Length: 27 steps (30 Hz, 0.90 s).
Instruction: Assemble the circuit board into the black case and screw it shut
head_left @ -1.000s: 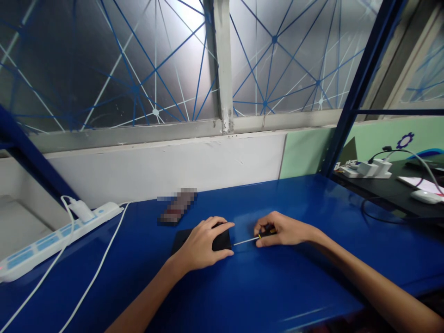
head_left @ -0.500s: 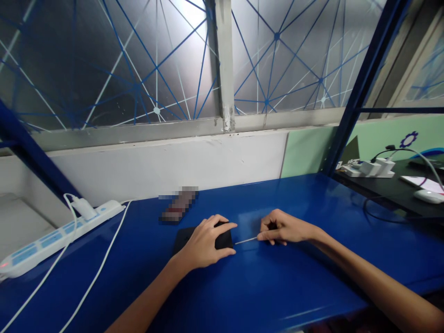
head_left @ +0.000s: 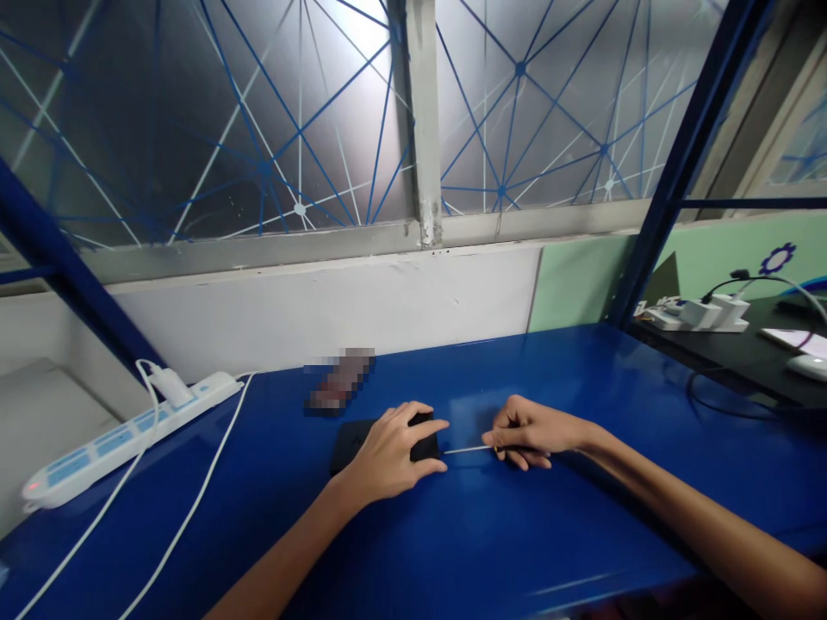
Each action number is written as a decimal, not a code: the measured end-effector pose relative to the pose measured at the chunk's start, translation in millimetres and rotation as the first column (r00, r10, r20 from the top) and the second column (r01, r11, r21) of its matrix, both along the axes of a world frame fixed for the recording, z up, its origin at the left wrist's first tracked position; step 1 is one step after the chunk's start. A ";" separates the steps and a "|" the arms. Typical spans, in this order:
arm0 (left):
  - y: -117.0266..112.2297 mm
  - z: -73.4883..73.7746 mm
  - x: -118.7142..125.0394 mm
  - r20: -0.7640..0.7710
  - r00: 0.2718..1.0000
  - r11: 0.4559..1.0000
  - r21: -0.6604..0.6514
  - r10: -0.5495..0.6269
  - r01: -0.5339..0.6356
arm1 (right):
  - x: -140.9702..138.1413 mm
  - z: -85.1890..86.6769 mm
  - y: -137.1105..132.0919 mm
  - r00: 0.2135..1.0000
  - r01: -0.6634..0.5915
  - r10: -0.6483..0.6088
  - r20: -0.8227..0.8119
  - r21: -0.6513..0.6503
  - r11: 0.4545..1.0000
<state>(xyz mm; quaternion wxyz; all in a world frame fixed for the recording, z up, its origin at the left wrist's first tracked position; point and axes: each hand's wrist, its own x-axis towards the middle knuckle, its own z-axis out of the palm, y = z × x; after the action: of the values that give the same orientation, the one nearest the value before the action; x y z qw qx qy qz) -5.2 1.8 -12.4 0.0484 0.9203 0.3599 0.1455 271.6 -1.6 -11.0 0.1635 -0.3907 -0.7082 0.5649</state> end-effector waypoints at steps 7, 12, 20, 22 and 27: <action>6.5 14.2 -2.4 0.027 0.998 0.998 0.024 0.059 -0.060 | 4.0 6.3 7.0 0.999 0.029 -0.031 0.024 0.109 0.994; 32.3 29.8 -41.5 0.186 0.909 0.877 0.250 0.374 -0.411 | 14.9 8.5 13.3 0.976 0.161 -0.193 0.096 0.272 0.949; 59.9 35.4 -97.4 0.015 0.730 0.724 0.110 0.684 -0.681 | 15.1 2.4 20.0 0.845 0.159 -0.428 0.320 0.614 0.773; 60.4 33.8 -97.4 -0.048 0.743 0.744 0.061 0.668 -0.665 | 14.1 2.7 19.5 0.823 0.128 -0.439 0.360 0.636 0.761; 60.3 33.0 -95.8 -0.120 0.745 0.750 0.001 0.657 -0.661 | 12.7 4.8 17.4 0.798 0.083 -0.450 0.400 0.668 0.740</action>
<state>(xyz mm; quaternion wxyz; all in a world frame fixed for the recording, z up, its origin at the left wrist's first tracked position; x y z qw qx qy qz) -101.0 62.1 20.6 -0.0073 0.7396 0.6665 0.0936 284.3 15.8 -6.2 0.1599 -0.5582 -0.8026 0.1363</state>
